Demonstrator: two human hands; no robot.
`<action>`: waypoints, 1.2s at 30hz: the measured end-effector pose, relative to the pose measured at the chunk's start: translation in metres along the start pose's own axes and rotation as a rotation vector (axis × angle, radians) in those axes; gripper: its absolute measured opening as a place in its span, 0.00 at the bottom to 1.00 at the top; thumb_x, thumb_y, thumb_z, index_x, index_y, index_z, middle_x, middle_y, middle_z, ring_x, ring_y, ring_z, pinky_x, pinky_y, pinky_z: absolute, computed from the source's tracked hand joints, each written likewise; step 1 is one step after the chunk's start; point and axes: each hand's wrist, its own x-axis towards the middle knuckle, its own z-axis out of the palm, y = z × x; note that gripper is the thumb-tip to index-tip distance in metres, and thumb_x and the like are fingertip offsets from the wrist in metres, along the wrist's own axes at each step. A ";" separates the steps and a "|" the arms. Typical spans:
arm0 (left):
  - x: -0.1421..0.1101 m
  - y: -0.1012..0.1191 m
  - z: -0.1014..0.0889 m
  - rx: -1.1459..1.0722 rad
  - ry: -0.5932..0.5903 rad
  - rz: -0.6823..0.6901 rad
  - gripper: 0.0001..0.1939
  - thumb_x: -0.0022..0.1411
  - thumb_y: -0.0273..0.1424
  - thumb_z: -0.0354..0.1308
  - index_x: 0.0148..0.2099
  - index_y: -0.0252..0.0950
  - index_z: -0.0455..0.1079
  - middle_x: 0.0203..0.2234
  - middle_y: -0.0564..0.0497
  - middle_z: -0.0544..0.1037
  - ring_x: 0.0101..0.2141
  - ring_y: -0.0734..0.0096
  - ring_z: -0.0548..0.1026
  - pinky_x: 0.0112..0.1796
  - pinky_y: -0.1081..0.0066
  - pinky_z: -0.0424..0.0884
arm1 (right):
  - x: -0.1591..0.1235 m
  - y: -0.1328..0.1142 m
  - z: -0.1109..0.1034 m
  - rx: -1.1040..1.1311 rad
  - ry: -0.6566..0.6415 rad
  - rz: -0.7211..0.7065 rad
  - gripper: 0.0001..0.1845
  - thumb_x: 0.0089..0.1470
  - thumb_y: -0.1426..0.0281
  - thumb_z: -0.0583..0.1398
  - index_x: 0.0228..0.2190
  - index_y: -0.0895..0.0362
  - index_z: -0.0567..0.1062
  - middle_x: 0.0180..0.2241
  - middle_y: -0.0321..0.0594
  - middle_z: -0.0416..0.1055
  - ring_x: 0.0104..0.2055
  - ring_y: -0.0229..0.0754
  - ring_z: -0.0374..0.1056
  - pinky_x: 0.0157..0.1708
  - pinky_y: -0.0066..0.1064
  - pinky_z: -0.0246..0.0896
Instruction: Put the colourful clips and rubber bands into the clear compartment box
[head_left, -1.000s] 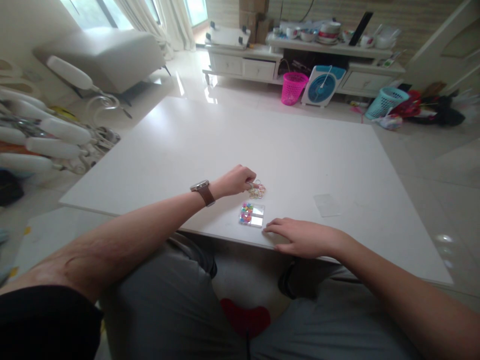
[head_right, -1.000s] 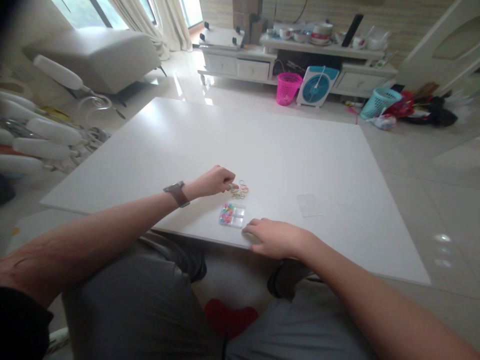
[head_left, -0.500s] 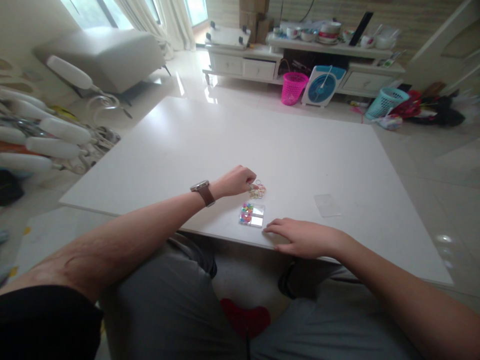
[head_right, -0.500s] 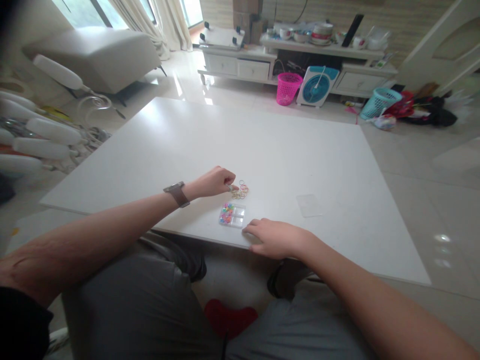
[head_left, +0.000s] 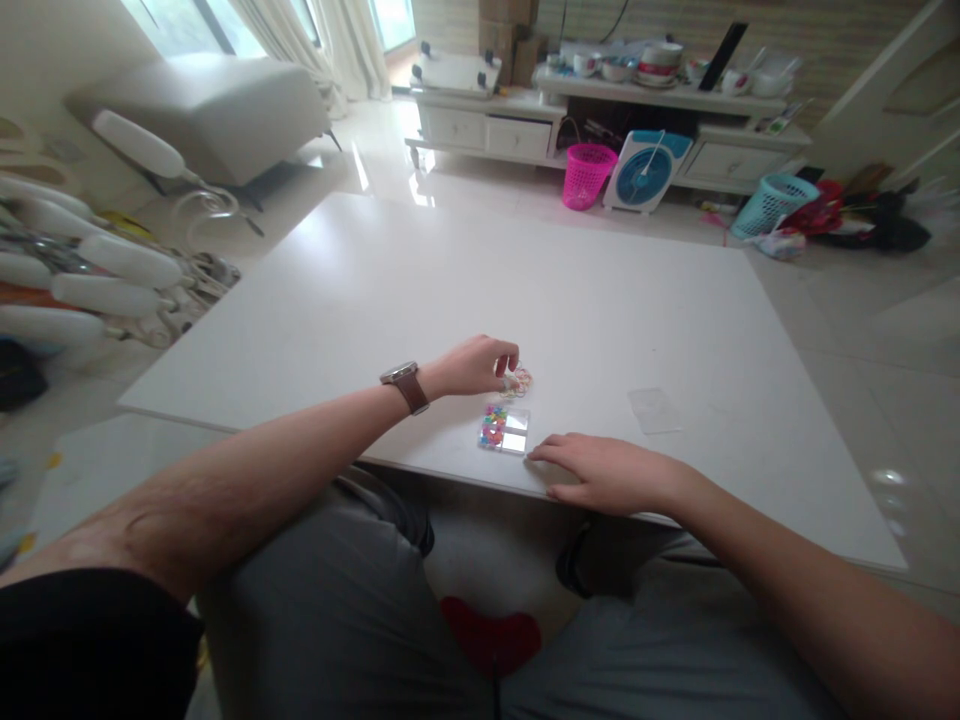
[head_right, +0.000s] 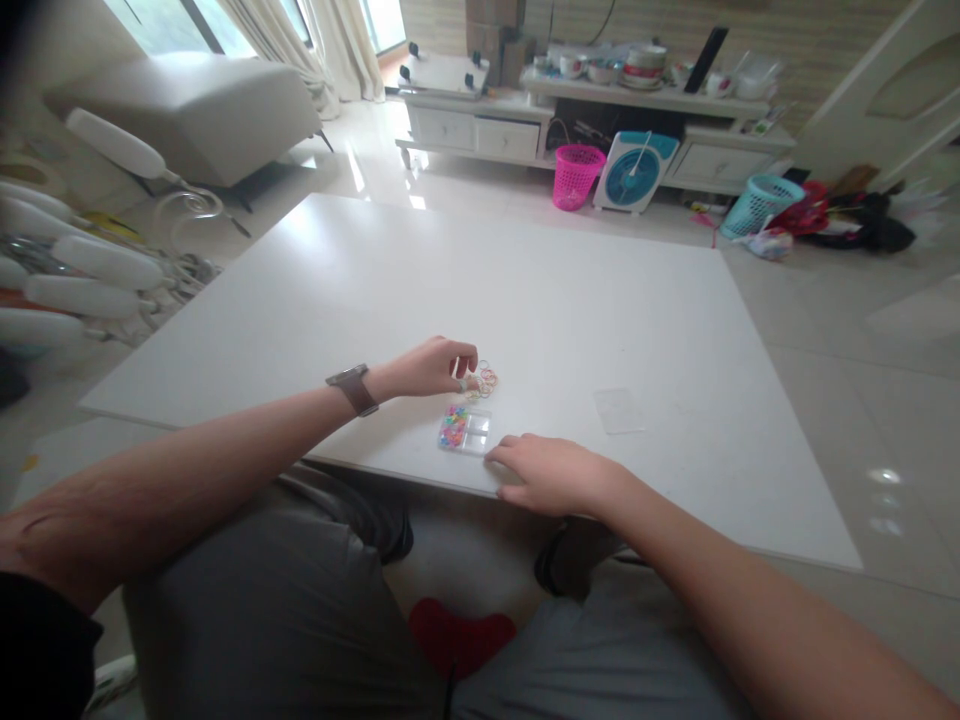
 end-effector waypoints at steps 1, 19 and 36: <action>-0.001 0.004 -0.001 -0.008 -0.009 0.010 0.09 0.52 0.30 0.63 0.38 0.35 0.72 0.27 0.53 0.77 0.25 0.76 0.69 0.27 0.75 0.57 | 0.002 -0.001 -0.001 -0.003 0.050 0.035 0.21 0.57 0.63 0.60 0.52 0.54 0.75 0.49 0.49 0.75 0.48 0.53 0.72 0.46 0.40 0.65; -0.010 0.056 -0.002 -0.126 -0.029 0.232 0.22 0.53 0.33 0.65 0.50 0.36 0.68 0.34 0.51 0.78 0.29 0.73 0.72 0.31 0.73 0.62 | 0.022 -0.016 -0.009 0.352 0.531 -0.126 0.08 0.60 0.66 0.60 0.35 0.58 0.76 0.29 0.37 0.73 0.31 0.38 0.66 0.33 0.30 0.59; -0.009 0.052 -0.008 -0.254 -0.053 0.274 0.12 0.48 0.26 0.64 0.38 0.35 0.72 0.21 0.57 0.73 0.24 0.79 0.70 0.27 0.77 0.62 | 0.022 -0.019 -0.016 0.364 0.531 -0.129 0.08 0.56 0.67 0.61 0.27 0.57 0.70 0.24 0.32 0.64 0.27 0.36 0.59 0.29 0.29 0.53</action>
